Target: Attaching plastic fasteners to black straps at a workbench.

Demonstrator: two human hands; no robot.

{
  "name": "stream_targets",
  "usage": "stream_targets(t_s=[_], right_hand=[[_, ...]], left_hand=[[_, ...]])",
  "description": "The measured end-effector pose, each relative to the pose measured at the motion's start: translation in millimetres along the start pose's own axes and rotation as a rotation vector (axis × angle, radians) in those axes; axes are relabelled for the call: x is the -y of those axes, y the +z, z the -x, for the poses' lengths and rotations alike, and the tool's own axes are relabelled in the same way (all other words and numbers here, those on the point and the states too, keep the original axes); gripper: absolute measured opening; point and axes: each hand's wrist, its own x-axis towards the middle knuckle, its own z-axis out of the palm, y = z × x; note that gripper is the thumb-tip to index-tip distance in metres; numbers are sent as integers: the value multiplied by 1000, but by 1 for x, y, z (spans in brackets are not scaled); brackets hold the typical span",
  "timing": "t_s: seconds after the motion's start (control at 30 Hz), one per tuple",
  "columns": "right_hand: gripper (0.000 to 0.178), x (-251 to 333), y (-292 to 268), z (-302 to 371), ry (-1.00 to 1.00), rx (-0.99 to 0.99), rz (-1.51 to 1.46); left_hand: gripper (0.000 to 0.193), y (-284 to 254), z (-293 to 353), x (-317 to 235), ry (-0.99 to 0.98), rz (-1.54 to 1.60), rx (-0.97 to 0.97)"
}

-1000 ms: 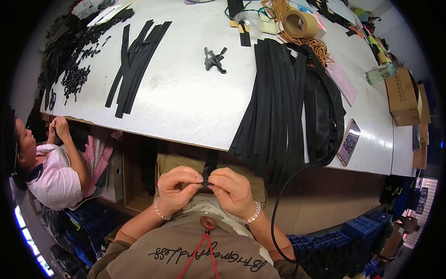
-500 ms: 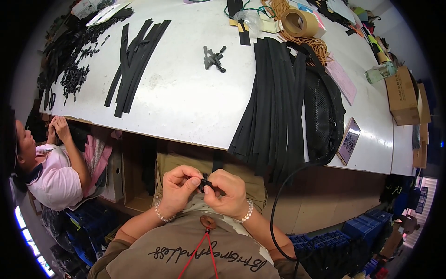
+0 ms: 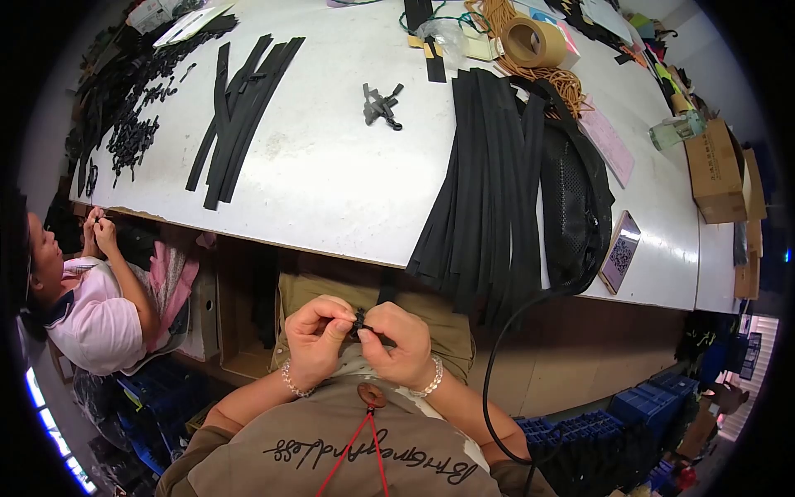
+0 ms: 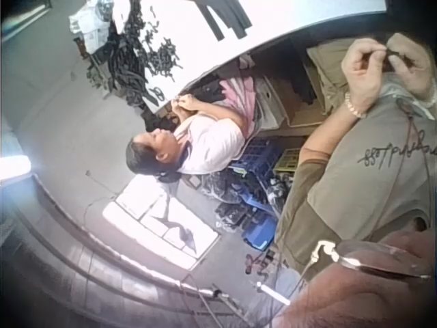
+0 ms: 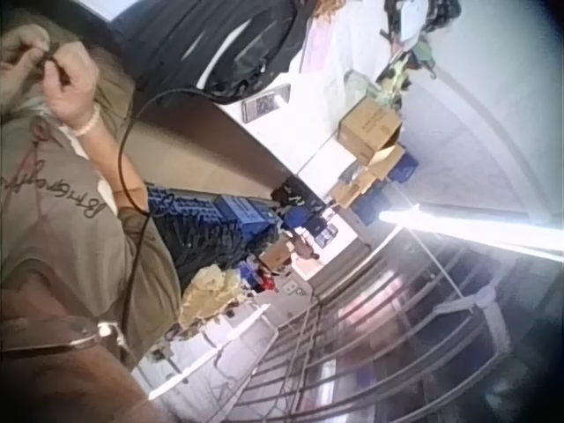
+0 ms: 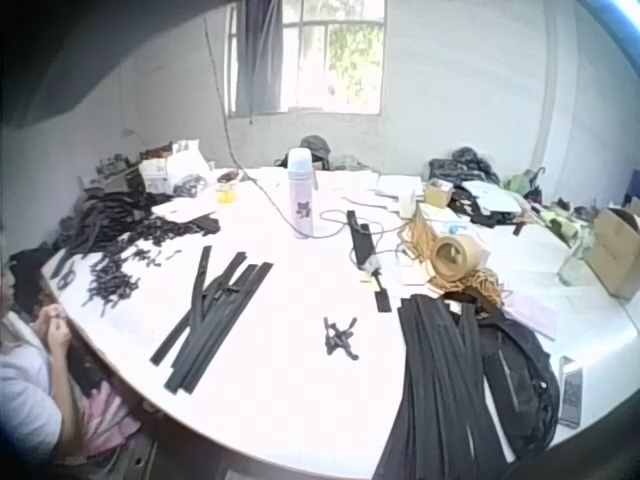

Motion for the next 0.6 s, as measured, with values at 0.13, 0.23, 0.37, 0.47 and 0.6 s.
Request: stream_targets(t_s=[0.13, 0.23, 0.37, 0.47, 0.6], right_hand=[[13, -5, -3, -3, -72, 44, 22], [13, -7, -3, -5, -190, 28, 166], [11, -9, -3, -3, -223, 30, 230], [10, -8, 0, 2, -15, 46, 60], [7, -6, 3, 4, 178, -37, -71]], left_hand=[[4, -2, -1, 1, 45, -34, 19], [5, -2, -1, 0, 16, -57, 6], [5, 0, 1, 6, -35, -17, -21], [4, 1, 0, 7, -54, 58, -44], [5, 0, -5, 4, -48, -18, -10]])
